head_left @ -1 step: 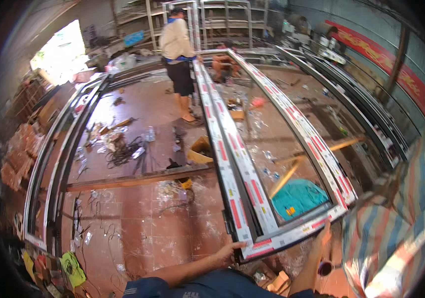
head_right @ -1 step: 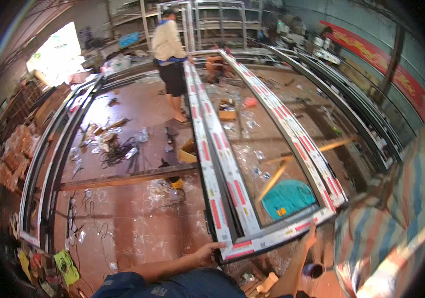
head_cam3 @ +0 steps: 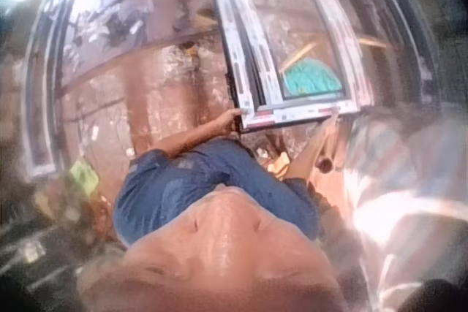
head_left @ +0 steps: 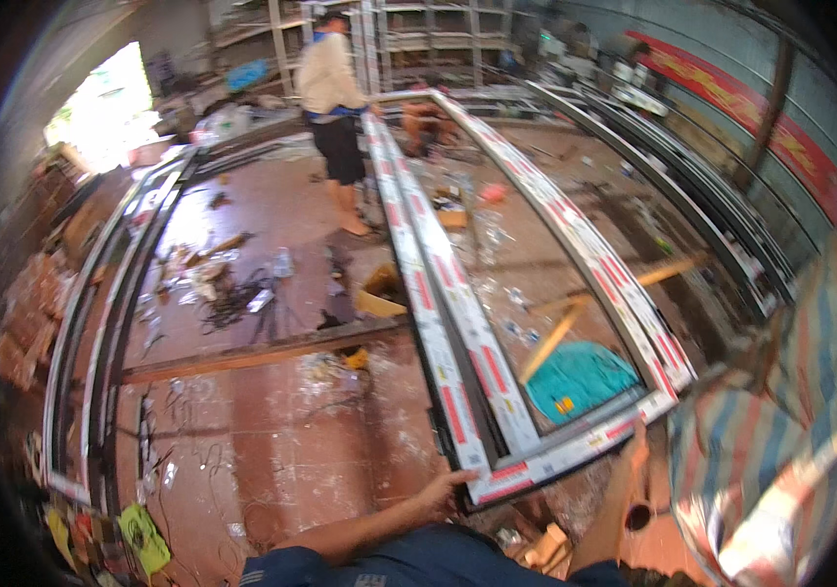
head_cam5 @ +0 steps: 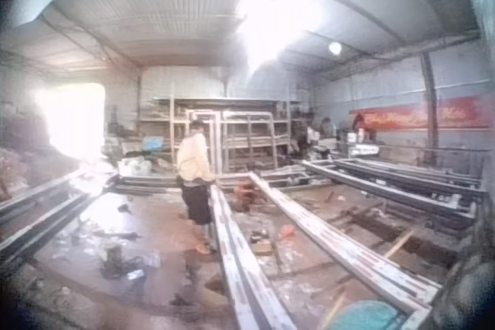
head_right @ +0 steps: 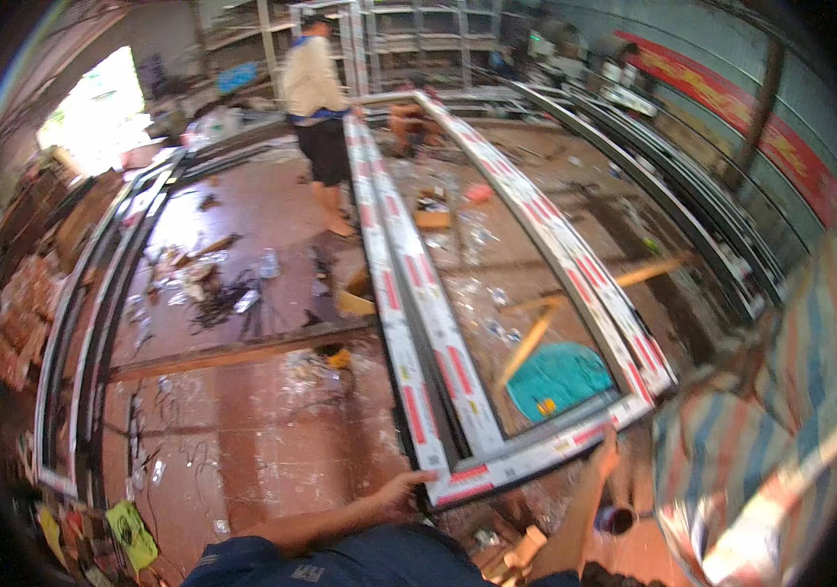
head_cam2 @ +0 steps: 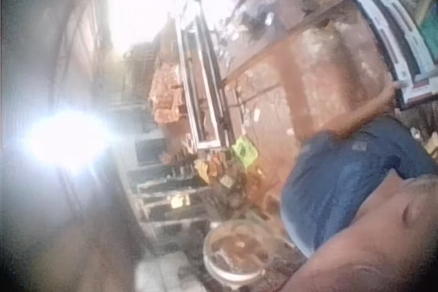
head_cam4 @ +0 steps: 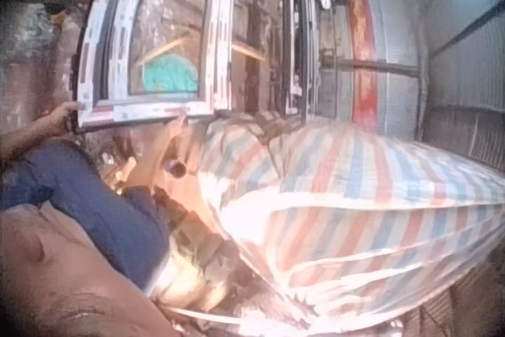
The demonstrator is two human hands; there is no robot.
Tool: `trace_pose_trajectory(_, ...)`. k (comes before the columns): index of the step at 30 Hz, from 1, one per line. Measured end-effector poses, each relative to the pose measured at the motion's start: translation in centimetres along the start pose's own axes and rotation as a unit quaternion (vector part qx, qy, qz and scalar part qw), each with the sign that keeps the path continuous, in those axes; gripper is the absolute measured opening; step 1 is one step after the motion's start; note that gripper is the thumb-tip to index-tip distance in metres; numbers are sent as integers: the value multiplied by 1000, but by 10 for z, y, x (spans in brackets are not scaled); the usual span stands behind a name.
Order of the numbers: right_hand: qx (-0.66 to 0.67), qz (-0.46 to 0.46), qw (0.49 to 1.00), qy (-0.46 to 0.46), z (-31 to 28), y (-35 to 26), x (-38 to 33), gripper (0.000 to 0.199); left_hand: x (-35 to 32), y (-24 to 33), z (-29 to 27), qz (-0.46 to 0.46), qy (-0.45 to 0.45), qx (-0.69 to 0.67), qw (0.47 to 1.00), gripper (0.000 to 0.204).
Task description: The person assembles aluminum window frames on a workbench. They use a power drill to fasten screws into frame corners, insert rubber gaskets into frame channels, and align frame sections with a coworker. The frames are handled one at a time and positioned on the bench for assembly.
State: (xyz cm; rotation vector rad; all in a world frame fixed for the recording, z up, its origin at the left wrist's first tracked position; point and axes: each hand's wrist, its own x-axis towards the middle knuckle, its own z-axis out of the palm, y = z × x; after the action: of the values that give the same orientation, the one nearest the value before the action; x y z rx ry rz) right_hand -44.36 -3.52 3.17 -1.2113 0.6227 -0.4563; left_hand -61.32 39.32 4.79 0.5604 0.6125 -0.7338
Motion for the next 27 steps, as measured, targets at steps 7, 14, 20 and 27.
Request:
trace_pose_trajectory(7, -67, -44, 996, 48, 29, -39, 28, 66, -33, 16, 61, 71, -1, 152, 986, 49)
trace_pose_trajectory(14, -254, -22, 965, 56, -33, -72, 152, 81, 13, 20, 116, 23, -2, 277, 960, 61)
trace_pose_trajectory(20, -338, 82, 935, -70, 23, -99, 85, 74, -7, 28, 115, 80, 41, 303, 949, 71)
trace_pose_trajectory(27, -547, -196, 798, -160, 65, -165, 32, 60, -12, 34, 118, 82, 28, 366, 927, 81)
